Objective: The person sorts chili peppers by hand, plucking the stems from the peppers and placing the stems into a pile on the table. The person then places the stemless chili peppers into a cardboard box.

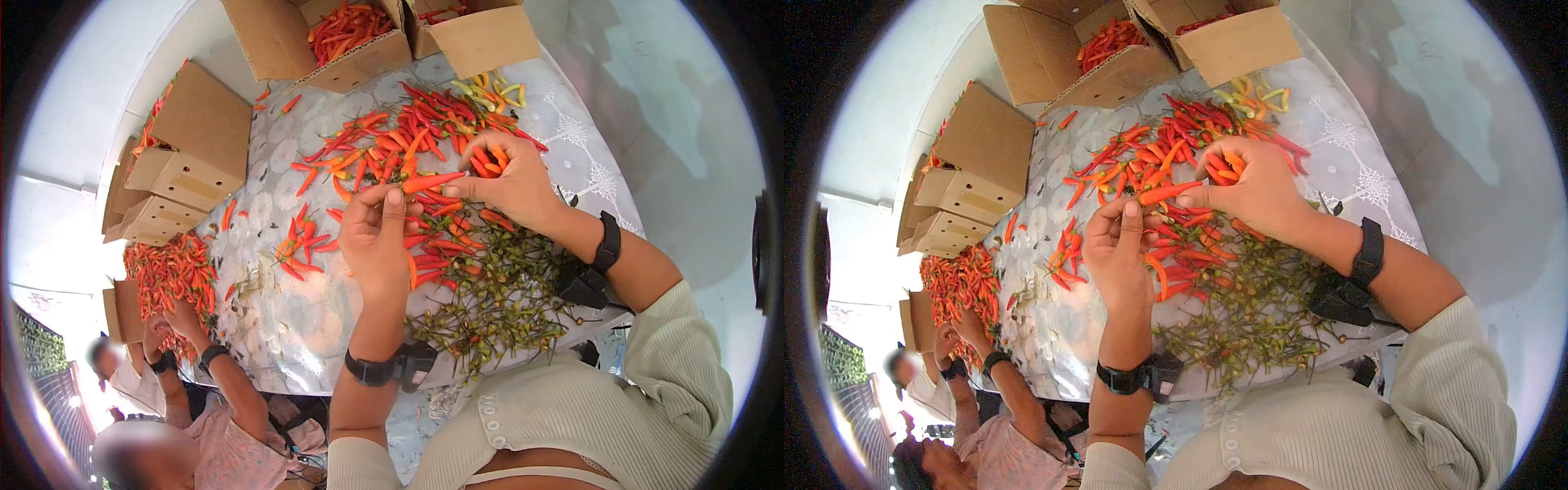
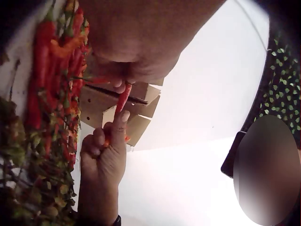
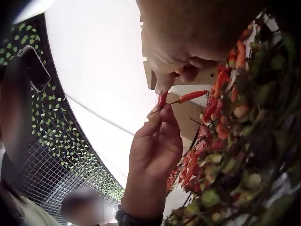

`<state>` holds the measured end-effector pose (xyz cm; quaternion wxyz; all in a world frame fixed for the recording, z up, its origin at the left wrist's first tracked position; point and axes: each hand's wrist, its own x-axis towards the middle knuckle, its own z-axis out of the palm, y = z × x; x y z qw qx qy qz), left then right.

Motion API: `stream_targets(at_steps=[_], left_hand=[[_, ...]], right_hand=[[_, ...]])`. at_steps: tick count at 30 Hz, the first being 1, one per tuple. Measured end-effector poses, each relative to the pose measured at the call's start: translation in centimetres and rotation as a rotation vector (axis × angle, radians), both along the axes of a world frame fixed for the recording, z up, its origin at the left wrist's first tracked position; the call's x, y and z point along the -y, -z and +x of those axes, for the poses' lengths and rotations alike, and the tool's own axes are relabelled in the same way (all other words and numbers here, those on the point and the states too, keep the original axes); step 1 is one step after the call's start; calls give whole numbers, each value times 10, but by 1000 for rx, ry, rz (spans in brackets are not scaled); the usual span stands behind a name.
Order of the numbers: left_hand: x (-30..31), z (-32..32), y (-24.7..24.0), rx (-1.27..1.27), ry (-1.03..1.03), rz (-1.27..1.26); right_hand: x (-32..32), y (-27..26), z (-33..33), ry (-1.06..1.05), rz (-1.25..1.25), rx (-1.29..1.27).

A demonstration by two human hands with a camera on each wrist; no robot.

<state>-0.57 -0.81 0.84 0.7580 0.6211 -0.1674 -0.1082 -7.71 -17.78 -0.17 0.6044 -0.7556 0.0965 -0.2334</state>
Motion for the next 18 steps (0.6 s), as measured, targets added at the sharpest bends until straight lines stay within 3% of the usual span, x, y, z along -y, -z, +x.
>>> stream_targets(at_steps=[6, 9, 18], left_hand=[[4, -6, 5, 12, 120, -30], [5, -7, 8, 2, 154, 11], [5, -11, 7, 67, 236, 155]], right_hand=[[-9, -10, -2, -168, 530, -111], [-6, -15, -3, -231, 665, -74], [-7, -4, 0, -307, 500, -100]])
